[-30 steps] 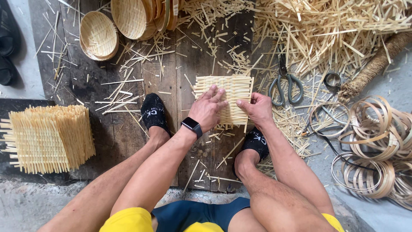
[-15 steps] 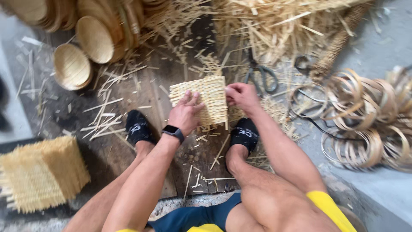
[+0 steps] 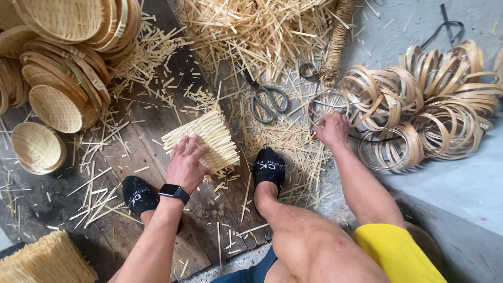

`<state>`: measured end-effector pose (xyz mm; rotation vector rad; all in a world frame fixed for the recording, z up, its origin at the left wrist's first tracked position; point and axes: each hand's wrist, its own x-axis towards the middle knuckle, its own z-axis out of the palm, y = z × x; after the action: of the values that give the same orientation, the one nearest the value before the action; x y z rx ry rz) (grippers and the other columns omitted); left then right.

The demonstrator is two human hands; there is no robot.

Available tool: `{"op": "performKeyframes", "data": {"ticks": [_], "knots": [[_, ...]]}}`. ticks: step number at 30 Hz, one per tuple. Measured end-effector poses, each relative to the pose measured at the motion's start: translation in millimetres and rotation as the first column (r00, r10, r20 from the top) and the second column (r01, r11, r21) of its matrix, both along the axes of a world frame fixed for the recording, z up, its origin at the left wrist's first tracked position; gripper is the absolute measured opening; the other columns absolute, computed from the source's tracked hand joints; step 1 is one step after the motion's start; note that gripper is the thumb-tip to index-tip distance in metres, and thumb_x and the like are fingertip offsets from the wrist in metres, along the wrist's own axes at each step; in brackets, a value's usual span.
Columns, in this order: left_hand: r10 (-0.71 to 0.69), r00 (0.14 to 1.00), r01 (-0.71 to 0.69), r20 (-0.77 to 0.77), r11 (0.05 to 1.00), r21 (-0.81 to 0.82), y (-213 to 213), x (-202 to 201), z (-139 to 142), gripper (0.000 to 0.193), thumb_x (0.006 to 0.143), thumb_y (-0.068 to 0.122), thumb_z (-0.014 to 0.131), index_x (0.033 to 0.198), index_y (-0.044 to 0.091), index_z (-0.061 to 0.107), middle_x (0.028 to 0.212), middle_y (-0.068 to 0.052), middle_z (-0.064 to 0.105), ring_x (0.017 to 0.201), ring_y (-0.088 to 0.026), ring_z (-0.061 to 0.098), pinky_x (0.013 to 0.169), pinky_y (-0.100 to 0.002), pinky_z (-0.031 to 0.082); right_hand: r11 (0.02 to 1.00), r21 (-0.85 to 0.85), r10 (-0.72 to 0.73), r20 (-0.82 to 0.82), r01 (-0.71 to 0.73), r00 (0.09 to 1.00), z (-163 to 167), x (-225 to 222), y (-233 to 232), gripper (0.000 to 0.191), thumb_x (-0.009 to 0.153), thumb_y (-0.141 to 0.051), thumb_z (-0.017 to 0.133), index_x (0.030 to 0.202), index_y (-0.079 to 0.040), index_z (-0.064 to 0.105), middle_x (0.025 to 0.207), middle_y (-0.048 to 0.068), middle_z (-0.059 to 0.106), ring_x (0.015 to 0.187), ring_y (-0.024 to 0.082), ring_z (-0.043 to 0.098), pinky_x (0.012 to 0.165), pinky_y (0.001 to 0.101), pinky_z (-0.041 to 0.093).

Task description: The person sits on the floor assembling woven bamboo basket lids. They take a square woven bamboo mat, bend a thin bamboo rim ring around its edge, trim the protruding ends with scissors, press the rimmed mat onto a round wooden base, and stack the finished basket with a pile of completed baskets.

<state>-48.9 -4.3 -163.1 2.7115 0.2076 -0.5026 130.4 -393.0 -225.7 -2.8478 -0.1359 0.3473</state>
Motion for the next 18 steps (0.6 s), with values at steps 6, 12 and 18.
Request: {"op": "performKeyframes", "data": {"ticks": [6, 12, 18], "knots": [[0.104, 0.945, -0.062, 0.309, 0.988, -0.144, -25, 25, 33, 0.059, 0.079, 0.04, 0.083, 0.129, 0.012, 0.068, 0.145, -0.023, 0.054, 0.136, -0.036, 0.047, 0.112, -0.05, 0.039, 0.973, 0.228, 0.004, 0.088, -0.024, 0.996, 34, -10, 2, 0.004, 0.093, -0.012, 0.073, 0.09, -0.01, 0.075, 0.09, 0.007, 0.073, 0.088, 0.022, 0.068, 0.083, 0.0389, 0.055], [0.542, 0.787, -0.001, 0.294, 0.478, -0.878, -113, 37, 80, 0.041, 0.103, 0.024, 0.068, 0.14, 0.006, 0.064, 0.125, -0.016, 0.07, 0.112, -0.022, 0.066, 0.094, -0.034, 0.053, 0.54, 0.826, 0.318, -0.381, 0.165, 0.868, 177, -35, 98, 0.013, 0.09, -0.018, 0.074, 0.098, -0.008, 0.076, 0.085, 0.009, 0.078, 0.071, 0.015, 0.077, 0.06, 0.0253, 0.063], [0.621, 0.742, -0.182, -0.254, -0.178, -0.967, -95, 12, 129, 0.032, 0.103, 0.014, 0.067, 0.127, -0.007, 0.071, 0.077, -0.002, 0.061, 0.062, -0.007, 0.049, 0.055, -0.021, 0.04, 0.42, 0.125, 0.548, 0.755, -0.899, 0.361, 283, -34, 132, 0.026, 0.078, -0.03, 0.078, 0.093, -0.011, 0.068, 0.094, 0.005, 0.06, 0.087, 0.026, 0.065, 0.071, 0.0415, 0.054]]}}
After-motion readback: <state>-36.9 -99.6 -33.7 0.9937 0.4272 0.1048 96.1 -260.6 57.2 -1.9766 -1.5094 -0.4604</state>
